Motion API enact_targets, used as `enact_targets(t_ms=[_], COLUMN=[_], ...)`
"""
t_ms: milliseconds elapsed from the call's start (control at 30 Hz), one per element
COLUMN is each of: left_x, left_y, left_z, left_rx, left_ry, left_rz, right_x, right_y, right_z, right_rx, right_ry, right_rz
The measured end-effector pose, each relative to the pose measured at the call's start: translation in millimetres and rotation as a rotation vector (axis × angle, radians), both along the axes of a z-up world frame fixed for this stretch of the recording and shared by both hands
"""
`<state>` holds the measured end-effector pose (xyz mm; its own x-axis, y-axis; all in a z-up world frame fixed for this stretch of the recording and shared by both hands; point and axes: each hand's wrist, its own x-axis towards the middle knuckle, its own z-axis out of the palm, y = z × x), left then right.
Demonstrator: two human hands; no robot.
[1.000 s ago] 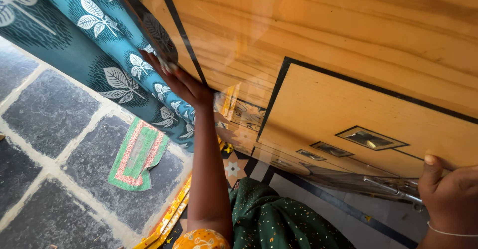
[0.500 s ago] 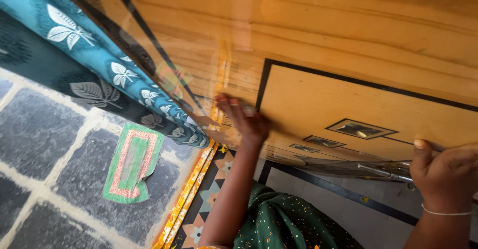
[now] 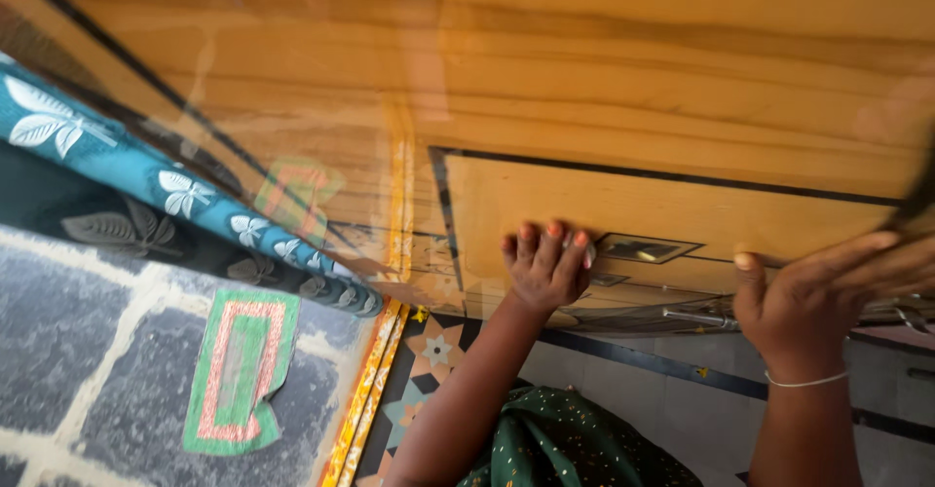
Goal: The person wipes the surface and metal latch of a wooden door using a small cloth. They clean the door panel and the latch area repeatedly, then open the door to continue wiping the latch mechanism.
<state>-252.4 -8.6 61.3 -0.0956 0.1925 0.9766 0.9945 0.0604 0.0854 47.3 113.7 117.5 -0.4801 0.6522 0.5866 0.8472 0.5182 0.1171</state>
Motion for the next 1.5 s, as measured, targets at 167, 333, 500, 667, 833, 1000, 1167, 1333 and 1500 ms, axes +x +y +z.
enact_targets(t_ms=[167, 333, 500, 667, 833, 1000, 1167, 1333, 1500], left_x=[16.9, 28.5, 27.7, 40.2, 71.0, 84.3, 80.4, 72.0, 77.2], left_y=[-2.6, -5.8, 3.5, 13.3, 12.5, 8.9, -18.9, -38.7, -58.8], left_z=[-38.3, -2.6, 58.3, 78.6, 48.5, 31.2, 44.8, 54.6, 35.4], left_rx=[-0.120, -0.170, -0.123, -0.091, -0.134, -0.192, -0.276, -0.136, -0.095], left_ry=[-0.009, -0.060, 0.025, -0.009, -0.176, -0.281, -0.442, -0.480, -0.589], left_rz=[-0.024, 0.009, 0.044, 0.030, -0.177, -0.344, -0.601, -0.732, -0.562], right_x=[-11.8, -23.4, -26.3, -31.4, -44.2, -77.9, -104.6, -125.1, -96.0], right_y=[-4.7, -10.9, -12.8, -16.2, -22.4, -49.4, -75.7, -68.2, -38.1], right_z=[18.3, 36.8, 39.5, 41.1, 39.1, 8.2, -29.4, -38.3, -34.4], right_rx=[0.152, 0.231, 0.244, 0.241, 0.240, 0.257, 0.214, 0.308, 0.314], right_ry=[0.026, 0.056, 0.093, 0.105, 0.192, 0.383, 0.220, 0.096, 0.153], right_rz=[0.059, 0.092, 0.097, 0.094, 0.108, 0.348, 0.622, 0.591, 0.652])
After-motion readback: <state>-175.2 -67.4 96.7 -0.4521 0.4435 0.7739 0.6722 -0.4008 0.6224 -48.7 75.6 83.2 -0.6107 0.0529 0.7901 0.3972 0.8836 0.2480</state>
